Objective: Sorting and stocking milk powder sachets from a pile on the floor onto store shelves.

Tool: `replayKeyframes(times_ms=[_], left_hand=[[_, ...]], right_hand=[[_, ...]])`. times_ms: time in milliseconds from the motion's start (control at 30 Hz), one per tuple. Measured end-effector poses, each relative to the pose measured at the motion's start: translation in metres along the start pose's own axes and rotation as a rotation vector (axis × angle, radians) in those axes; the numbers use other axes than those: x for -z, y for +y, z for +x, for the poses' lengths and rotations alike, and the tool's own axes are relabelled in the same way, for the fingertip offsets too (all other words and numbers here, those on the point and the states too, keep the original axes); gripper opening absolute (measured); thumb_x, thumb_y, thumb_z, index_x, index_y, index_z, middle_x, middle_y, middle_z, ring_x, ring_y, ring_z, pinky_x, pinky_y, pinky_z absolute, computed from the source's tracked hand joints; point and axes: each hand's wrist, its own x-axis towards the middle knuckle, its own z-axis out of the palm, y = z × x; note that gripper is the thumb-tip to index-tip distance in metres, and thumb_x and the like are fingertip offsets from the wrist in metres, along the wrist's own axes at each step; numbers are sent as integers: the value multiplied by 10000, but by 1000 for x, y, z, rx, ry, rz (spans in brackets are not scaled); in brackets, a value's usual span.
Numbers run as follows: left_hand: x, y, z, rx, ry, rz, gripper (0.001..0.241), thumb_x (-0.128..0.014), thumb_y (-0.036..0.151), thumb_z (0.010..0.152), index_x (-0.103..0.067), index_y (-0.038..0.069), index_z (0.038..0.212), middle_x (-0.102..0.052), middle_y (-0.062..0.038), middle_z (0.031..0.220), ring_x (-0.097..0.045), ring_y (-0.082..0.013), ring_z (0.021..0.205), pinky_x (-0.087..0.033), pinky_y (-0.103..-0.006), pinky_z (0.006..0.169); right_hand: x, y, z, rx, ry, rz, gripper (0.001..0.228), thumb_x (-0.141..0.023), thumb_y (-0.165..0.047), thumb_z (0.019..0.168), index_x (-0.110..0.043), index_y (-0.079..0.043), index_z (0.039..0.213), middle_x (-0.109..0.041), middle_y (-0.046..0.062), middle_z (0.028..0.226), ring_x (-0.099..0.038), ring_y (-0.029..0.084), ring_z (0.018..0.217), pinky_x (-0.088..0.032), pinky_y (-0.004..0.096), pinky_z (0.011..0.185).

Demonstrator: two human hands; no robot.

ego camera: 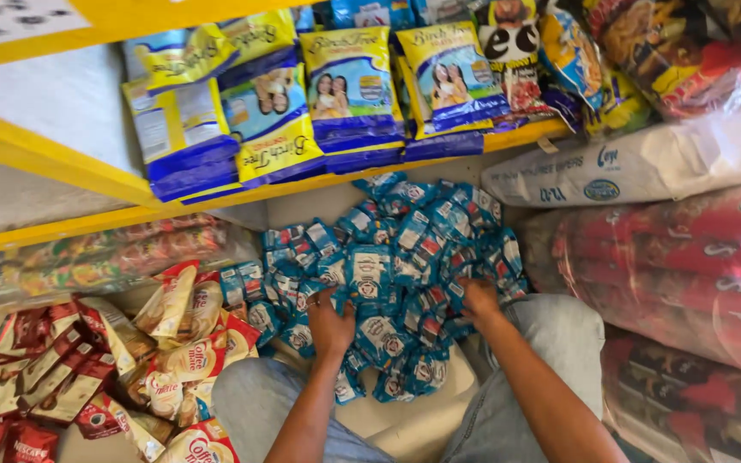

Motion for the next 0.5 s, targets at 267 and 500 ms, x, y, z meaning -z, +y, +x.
replayKeyframes(times_ms=[267, 500], left_hand=[[-73, 15, -20, 19, -252, -1, 386, -765, 176, 808, -651, 48, 1155, -650, -243, 1146, -612, -447, 1076, -509, -495, 916], [-209, 33, -27, 73, -540, -378, 183, -649, 205, 881, -705, 51, 963, -782, -147, 902, -772, -293, 832, -603, -405, 766]], right_hand=[[8, 45, 21, -79, 105, 160, 381, -767, -332, 811, -654, -85, 1079, -609, 83, 878, -565, 255, 789, -465, 461, 595], [16, 79, 104, 1, 203, -16, 354, -651, -272, 929, -630, -7, 1163, -698, 265, 1090, -668, 388, 927, -512, 476, 667]])
